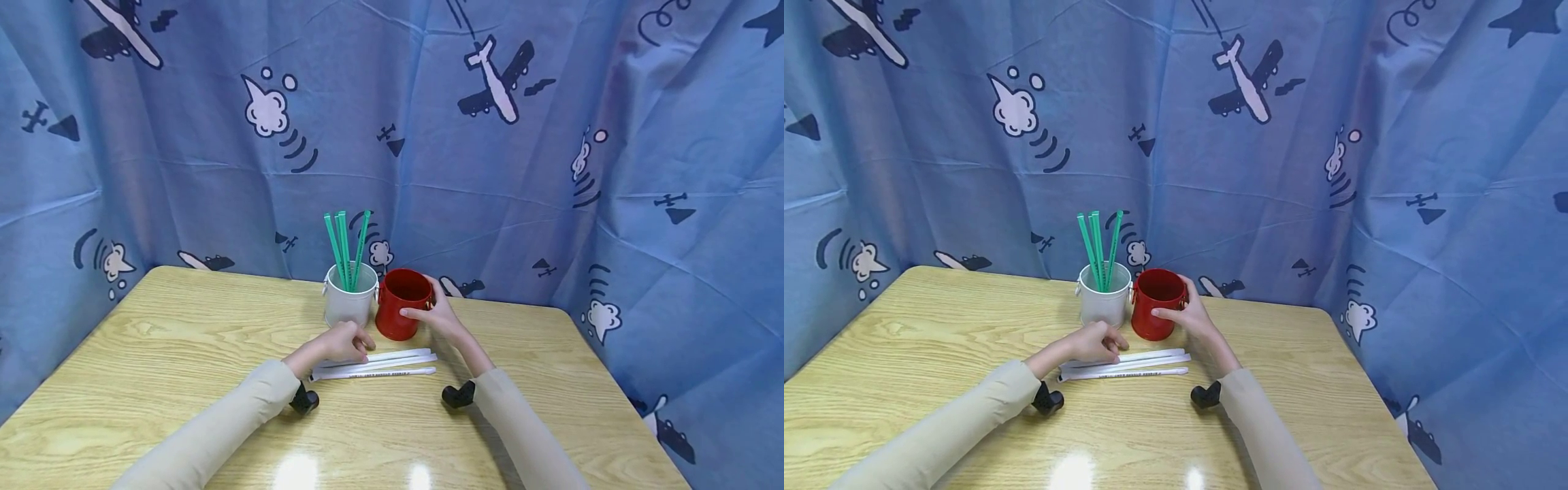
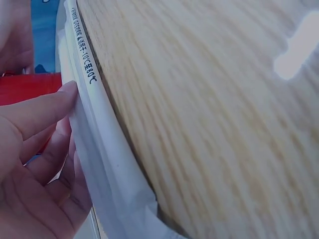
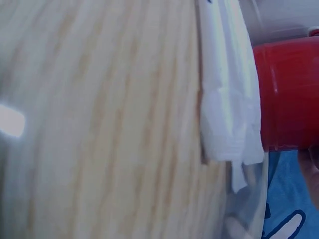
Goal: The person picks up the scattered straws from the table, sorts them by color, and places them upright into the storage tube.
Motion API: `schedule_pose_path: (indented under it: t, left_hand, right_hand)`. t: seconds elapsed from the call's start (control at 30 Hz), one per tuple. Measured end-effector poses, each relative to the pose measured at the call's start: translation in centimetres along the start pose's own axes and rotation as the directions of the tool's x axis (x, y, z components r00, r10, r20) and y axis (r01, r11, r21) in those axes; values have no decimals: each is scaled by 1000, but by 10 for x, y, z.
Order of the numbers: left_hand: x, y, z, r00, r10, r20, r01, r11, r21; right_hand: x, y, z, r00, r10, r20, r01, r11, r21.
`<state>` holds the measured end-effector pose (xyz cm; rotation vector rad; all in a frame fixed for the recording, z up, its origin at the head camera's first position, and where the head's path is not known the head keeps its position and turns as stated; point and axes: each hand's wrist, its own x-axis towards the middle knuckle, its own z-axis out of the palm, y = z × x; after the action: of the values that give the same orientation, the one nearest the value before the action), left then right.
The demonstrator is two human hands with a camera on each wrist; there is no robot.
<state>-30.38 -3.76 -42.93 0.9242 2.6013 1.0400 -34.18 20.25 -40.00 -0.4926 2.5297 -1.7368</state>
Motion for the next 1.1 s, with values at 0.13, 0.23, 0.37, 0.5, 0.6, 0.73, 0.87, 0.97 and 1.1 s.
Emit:
schedule_pose_path:
  t: [0.13, 0.23, 0.37, 0.5, 0.6, 0.73, 0.87, 0.97, 1.1]
  left_hand:
    - [-5, 0, -1, 1000, 20, -16, -20, 1000, 11]
    - [-9, -1, -3, 999, 47, -24, -47, 999, 25]
    - [-14, -4, -8, 997, 75, -24, -74, 996, 47]
    - [-20, -7, -14, 997, 73, -36, -71, 996, 48]
    - [-24, -9, -18, 997, 62, -43, -61, 998, 35]
    - [-30, -10, -23, 998, 33, -57, -33, 999, 7]
    - [-35, -5, -30, 995, -16, -100, 11, 998, -56]
    - [-37, 1, -37, 989, -24, -143, 10, 995, -103]
    - [-36, 9, -45, 979, 1, -202, -27, 991, -128]
  right_hand:
    - [9, 18, -1, 1000, -15, -10, 15, 1000, -2]
    - [13, 28, -1, 1000, -19, -19, 19, 1000, -5]
    - [13, 28, 0, 1000, -6, -28, 6, 1000, 6]
    - [13, 27, -1, 1000, 6, -22, -6, 1000, 27]
    - [8, 18, -1, 1000, 3, -7, -3, 999, 33]
    - [1, 3, -1, 1000, 5, 12, -5, 1000, 19]
    - [-2, -1, 0, 1000, 16, 9, -16, 1000, 3]
    - [-2, -2, -1, 1000, 17, 2, -17, 1000, 6]
    - [-2, -2, 0, 999, 33, 3, -33, 999, 9]
